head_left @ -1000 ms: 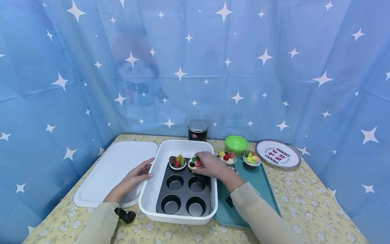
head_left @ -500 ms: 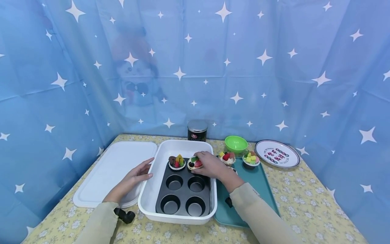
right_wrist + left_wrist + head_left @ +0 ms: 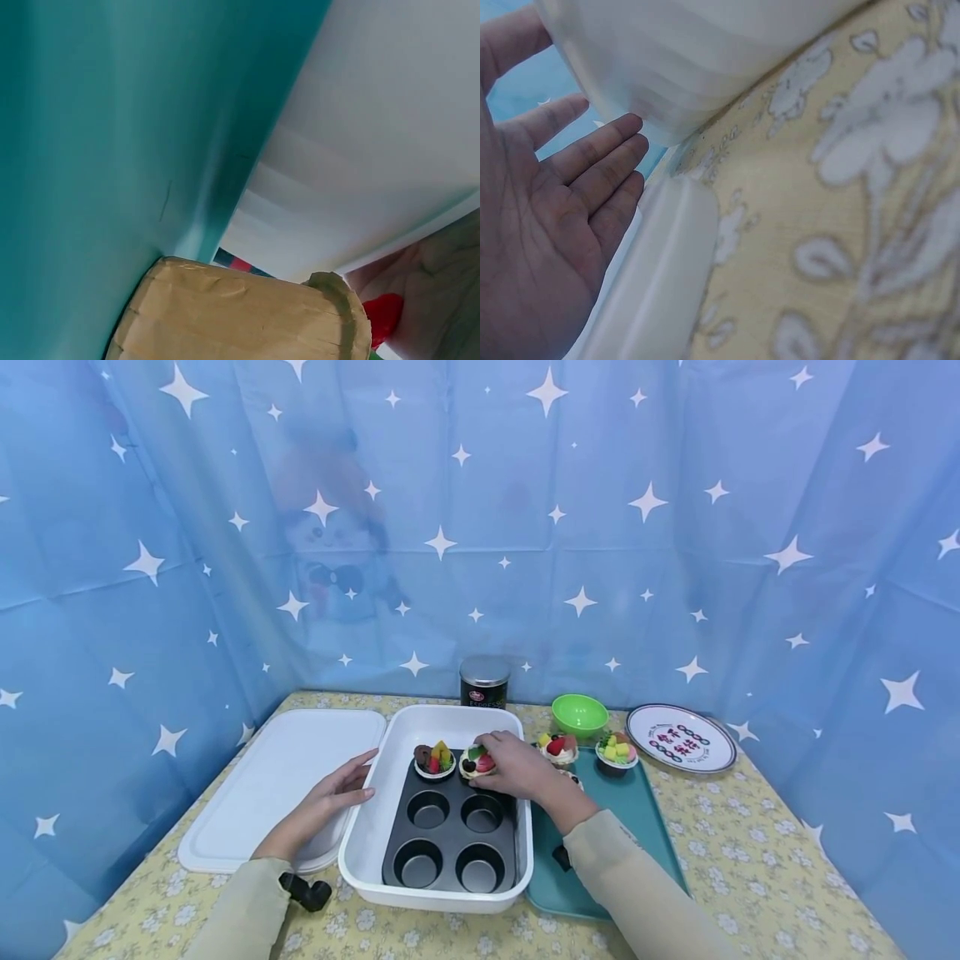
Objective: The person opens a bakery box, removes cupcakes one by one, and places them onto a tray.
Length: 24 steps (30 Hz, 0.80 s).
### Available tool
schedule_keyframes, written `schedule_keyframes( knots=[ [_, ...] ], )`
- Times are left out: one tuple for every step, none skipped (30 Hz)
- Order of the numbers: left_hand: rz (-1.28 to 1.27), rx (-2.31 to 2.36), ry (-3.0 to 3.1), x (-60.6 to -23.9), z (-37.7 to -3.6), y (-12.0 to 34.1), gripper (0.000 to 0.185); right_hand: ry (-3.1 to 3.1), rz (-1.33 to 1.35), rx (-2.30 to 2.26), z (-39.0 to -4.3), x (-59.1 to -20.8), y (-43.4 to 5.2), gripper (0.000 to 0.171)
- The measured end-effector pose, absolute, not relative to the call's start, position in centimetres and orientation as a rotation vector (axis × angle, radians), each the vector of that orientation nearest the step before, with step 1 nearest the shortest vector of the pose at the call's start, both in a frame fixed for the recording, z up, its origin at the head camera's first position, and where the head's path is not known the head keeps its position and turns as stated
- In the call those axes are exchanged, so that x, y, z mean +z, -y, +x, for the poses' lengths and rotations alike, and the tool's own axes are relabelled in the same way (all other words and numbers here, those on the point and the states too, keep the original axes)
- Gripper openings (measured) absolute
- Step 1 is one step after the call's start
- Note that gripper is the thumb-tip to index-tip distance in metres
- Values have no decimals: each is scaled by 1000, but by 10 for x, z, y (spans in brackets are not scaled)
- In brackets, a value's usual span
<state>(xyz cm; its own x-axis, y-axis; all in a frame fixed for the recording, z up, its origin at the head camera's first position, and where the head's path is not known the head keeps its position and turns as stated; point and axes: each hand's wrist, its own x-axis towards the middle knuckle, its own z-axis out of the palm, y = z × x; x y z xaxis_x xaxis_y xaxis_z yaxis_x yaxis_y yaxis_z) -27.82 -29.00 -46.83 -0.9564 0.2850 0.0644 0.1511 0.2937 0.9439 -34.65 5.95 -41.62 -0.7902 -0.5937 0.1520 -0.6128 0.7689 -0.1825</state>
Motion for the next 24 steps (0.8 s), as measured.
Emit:
schedule_keyframes(
  knots=[
    [410, 1755, -2432, -468, -278, 290, 67, 2870, 983, 340, -347, -416, -59, 66],
    [409, 1755, -2431, -468, -278, 290, 67, 2868, 986, 341, -347, -416, -59, 65],
    [407, 1756, -2429, -467, -278, 290, 67, 2868, 989, 341, -347, -415, -59, 65],
    [404, 1757, -2427, -467, -277, 290, 67, 2869, 992, 337, -347, -415, -59, 65],
    [400, 1759, -2423, -466, -277, 289, 67, 2869, 995, 331, -347, -415, -59, 65],
    [398, 1759, -2421, -466, -277, 289, 67, 2868, 998, 327, -346, -414, -59, 65],
    [395, 1760, -2418, -465, -277, 289, 67, 2867, 999, 321, -346, -414, -59, 65],
    [395, 1759, -2416, -465, -277, 289, 67, 2862, 1002, 317, -346, -414, -59, 65],
    [396, 1761, -2415, -465, -277, 289, 67, 2855, 1006, 314, -346, -413, -59, 65],
    [397, 1759, -2418, -465, -277, 289, 67, 2847, 1009, 315, -346, -413, -60, 64],
    [400, 1759, -2419, -465, -277, 289, 67, 2838, 1011, 321, -346, -413, -60, 64],
    [404, 1758, -2421, -466, -278, 289, 67, 2830, 1014, 328, -345, -413, -60, 64],
    [408, 1760, -2422, -466, -278, 289, 67, 2824, 1016, 335, -345, -412, -60, 64],
    [411, 1761, -2423, -466, -278, 289, 67, 2818, 1018, 347, -345, -412, -60, 64],
    [414, 1761, -2424, -467, -278, 289, 67, 2816, 1014, 359, -345, -411, -60, 64],
    [419, 1760, -2424, -467, -278, 290, 67, 2816, 1010, 373, -345, -411, -60, 64],
    [421, 1758, -2424, -467, -278, 290, 67, 2815, 1004, 383, -345, -410, -60, 64],
    [422, 1755, -2425, -467, -278, 290, 67, 2814, 999, 395, -345, -410, -60, 64],
    [421, 1752, -2427, -467, -279, 290, 67, 2810, 993, 411, -345, -409, -61, 64],
    [420, 1750, -2429, -467, -279, 290, 67, 2804, 989, 426, -345, -409, -61, 64],
    [419, 1749, -2428, -467, -278, 290, 67, 2797, 989, 438, -345, -409, -61, 64],
    [419, 1748, -2428, -467, -278, 290, 67, 2787, 993, 467, -345, -408, -62, 63],
    [416, 1746, -2430, -467, -278, 290, 67, 2771, 1000, 503, -345, -408, -62, 63],
    [413, 1746, -2428, -467, -278, 290, 67, 2754, 1006, 549, -345, -407, -63, 63]
  ],
)
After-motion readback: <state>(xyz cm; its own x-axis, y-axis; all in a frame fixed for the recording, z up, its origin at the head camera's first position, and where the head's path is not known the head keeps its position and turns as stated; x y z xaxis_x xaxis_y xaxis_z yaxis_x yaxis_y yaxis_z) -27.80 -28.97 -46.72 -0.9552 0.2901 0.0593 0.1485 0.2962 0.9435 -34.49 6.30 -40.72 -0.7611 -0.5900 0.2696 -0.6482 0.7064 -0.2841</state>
